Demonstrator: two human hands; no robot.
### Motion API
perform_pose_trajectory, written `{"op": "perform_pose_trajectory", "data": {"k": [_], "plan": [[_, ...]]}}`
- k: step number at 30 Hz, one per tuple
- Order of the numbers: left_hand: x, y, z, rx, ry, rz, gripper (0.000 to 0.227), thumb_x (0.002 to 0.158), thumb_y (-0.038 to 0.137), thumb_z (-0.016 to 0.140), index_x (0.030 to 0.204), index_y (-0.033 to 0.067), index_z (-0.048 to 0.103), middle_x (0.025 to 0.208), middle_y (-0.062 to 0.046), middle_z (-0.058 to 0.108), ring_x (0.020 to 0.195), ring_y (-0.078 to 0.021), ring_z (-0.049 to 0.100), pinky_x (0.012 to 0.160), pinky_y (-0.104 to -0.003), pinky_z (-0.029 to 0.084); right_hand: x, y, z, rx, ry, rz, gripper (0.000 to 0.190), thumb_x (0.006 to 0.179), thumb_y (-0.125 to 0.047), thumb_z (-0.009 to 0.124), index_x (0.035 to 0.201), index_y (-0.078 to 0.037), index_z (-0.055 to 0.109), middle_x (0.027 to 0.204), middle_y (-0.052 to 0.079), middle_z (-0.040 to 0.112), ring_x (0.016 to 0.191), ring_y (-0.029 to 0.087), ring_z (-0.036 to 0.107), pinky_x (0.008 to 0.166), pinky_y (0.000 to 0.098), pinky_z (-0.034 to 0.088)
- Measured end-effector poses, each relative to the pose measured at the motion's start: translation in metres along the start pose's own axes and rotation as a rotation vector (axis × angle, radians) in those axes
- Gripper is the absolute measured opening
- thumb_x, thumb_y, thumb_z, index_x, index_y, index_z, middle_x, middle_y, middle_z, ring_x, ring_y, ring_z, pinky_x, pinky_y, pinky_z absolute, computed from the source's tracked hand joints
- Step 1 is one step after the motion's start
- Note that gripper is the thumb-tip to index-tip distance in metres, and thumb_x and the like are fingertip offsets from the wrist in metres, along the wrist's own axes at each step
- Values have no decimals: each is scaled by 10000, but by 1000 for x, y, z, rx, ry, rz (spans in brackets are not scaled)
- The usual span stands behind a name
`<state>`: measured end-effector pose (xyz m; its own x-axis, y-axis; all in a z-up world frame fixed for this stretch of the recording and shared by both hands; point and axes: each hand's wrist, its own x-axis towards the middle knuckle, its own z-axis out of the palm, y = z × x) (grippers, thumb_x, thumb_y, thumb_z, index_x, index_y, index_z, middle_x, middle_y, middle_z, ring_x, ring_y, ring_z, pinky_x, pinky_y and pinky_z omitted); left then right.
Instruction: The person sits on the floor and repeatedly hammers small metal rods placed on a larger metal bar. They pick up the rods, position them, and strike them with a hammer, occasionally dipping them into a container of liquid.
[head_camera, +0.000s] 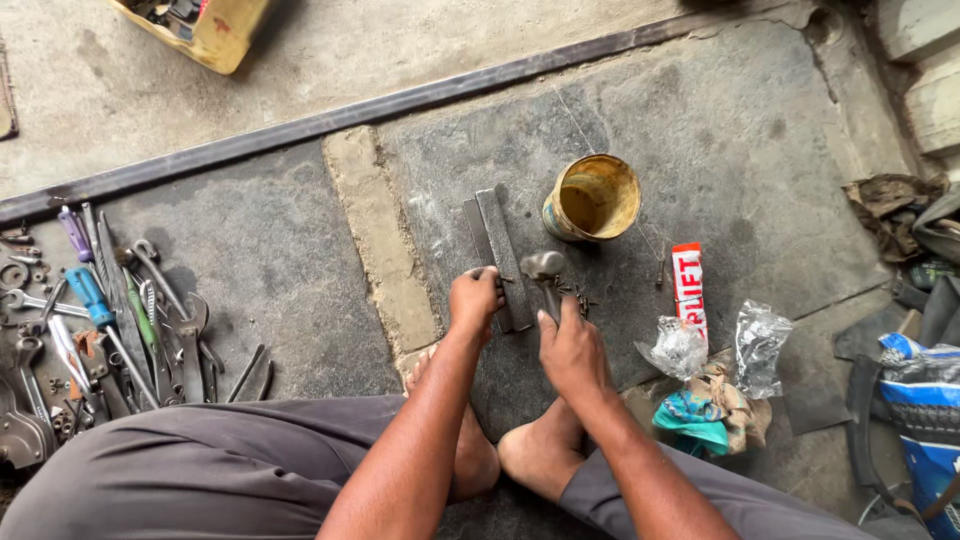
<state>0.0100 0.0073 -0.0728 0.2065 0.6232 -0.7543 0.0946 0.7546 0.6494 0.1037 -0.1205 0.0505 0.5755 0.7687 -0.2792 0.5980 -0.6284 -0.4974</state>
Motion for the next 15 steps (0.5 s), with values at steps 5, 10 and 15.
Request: {"op": "perform_pose_trajectory", "data": {"k": [5, 10, 15], "plan": [[19, -6, 1, -227, -52, -140, 389, 1029, 340, 476, 1111, 2, 652, 1004, -131, 722, 873, -242, 709, 774, -367, 589, -11, -24, -7, 39, 246, -300, 380, 1023, -268, 560, 1259, 21, 486, 833, 282, 690, 717, 516, 680, 611, 600, 529], [29, -23, -7, -257, -59, -104, 409, 1032, 344, 481, 1112, -10, 671, 982, -143, 712, 849, -263, 693, 748, -383, 574, -2, -6, 24, -197, -73, -60, 458, 970, -298, 557, 1276, 27, 455, 842, 303, 700, 745, 518, 697, 672, 612, 548], [29, -13, 2, -208, -74, -84, 275, 990, 226, 601, 1107, 0, 705, 864, -87, 675, 709, -191, 634, 622, -344, 533, 26, 48, 51, -120, -66, 12, 337, 994, -369, 599, 1105, -57, 538, 880, 304, 699, 799, 528, 663, 686, 613, 522]]}}
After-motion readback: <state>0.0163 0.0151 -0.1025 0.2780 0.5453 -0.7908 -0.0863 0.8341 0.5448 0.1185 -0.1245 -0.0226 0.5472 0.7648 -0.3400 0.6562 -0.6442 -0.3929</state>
